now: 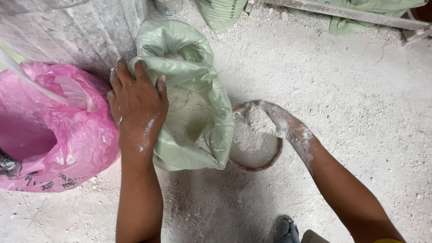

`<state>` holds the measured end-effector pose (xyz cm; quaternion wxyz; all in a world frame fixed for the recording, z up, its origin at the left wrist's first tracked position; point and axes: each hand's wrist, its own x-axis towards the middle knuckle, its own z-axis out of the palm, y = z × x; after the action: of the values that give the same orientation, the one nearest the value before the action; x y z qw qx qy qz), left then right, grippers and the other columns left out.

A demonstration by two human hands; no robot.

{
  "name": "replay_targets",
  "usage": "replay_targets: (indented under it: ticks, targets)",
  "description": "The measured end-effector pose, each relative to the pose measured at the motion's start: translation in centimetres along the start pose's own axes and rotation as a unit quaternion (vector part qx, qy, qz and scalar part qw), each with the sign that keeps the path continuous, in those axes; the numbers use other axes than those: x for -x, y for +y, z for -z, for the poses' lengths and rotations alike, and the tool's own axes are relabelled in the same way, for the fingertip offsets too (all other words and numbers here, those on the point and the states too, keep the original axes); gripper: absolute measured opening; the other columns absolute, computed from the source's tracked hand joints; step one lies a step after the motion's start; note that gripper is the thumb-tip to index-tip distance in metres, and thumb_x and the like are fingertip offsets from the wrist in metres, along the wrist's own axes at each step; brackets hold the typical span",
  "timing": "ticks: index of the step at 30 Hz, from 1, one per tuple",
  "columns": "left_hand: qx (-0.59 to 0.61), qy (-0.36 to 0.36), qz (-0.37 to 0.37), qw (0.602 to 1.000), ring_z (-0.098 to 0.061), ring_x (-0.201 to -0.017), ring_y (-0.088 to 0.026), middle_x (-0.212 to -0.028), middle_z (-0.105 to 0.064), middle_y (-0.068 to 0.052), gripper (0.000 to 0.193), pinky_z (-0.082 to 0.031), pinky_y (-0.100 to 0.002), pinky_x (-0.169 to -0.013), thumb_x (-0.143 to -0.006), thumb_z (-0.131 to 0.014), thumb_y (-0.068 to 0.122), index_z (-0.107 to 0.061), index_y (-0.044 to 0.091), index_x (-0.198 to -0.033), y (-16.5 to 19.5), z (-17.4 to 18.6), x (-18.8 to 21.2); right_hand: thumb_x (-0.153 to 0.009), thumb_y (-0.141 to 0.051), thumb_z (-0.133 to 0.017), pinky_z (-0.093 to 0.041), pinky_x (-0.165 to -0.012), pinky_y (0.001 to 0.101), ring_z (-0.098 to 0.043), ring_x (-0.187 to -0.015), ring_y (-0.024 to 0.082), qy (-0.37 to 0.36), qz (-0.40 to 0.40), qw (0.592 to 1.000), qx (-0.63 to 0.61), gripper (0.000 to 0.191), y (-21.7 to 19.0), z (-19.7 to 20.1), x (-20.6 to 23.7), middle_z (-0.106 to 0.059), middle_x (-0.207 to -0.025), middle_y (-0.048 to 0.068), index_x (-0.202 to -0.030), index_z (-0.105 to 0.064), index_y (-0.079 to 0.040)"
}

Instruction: The person fills a pink cup with water from a tap and pours it into a bucket. Then they scoop white powder from a bag into the bucket and mix the contents by hand. Finally, they rinse a bundle of white fibers in a separate bucket of water.

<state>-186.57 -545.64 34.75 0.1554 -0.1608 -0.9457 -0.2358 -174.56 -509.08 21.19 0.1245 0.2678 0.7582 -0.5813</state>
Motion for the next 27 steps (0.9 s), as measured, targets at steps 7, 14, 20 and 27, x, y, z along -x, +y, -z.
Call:
replay_targets:
  ticks: [7,14,20,27]
  targets:
    - [-0.006,-0.008,0.013,1.0,-0.039,-0.138,-0.052,-0.151,-0.039,-0.034,0.056,-0.037,-0.066,-0.101,-0.103,-0.063,0.037,-0.051,-0.004,-0.139,1.1,-0.3,0.3,-0.089,-0.06,-0.069,-0.049,-0.104,0.048,-0.053,-0.128,0.027,-0.092,0.123,0.988,-0.015,0.086,11.2,3.1,-5.6,-0.052,-0.143,0.025,-0.148,-0.044,-0.002]
    - [-0.021,-0.012,0.008,1.0,-0.037,-0.138,-0.051,-0.152,-0.038,-0.033,0.059,-0.036,-0.067,-0.1,-0.101,-0.062,0.038,-0.05,-0.003,-0.142,1.7,0.0,0.7,-0.102,-0.046,-0.048,-0.059,-0.077,0.0427,-0.065,-0.077,0.024,0.061,0.124,0.907,0.398,0.043,12.3,0.4,-5.6,-0.07,-0.092,0.013,-0.114,-0.071,-0.012]
    - [-0.015,-0.018,0.002,1.0,-0.036,-0.141,-0.051,-0.153,-0.036,-0.034,0.058,-0.037,-0.067,-0.102,-0.102,-0.062,0.037,-0.05,-0.001,-0.144,2.5,0.2,1.0,-0.113,-0.025,-0.046,-0.056,-0.071,0.0327,-0.06,-0.072,0.016,-0.058,0.352,0.823,0.441,0.031,13.5,-2.9,-4.8,-0.057,-0.078,0.008,-0.093,-0.062,-0.007]
    - [0.034,-0.021,0.025,0.999,-0.052,-0.119,-0.057,-0.146,-0.039,-0.039,0.05,-0.049,-0.059,-0.092,-0.101,-0.057,0.026,-0.051,0.004,-0.145,1.9,1.0,1.2,-0.102,-0.007,-0.051,-0.059,-0.052,0.0278,-0.055,-0.063,0.014,0.083,0.297,0.936,0.172,0.007,0.5,-4.4,-0.1,-0.056,-0.086,0.006,-0.106,-0.057,-0.01]
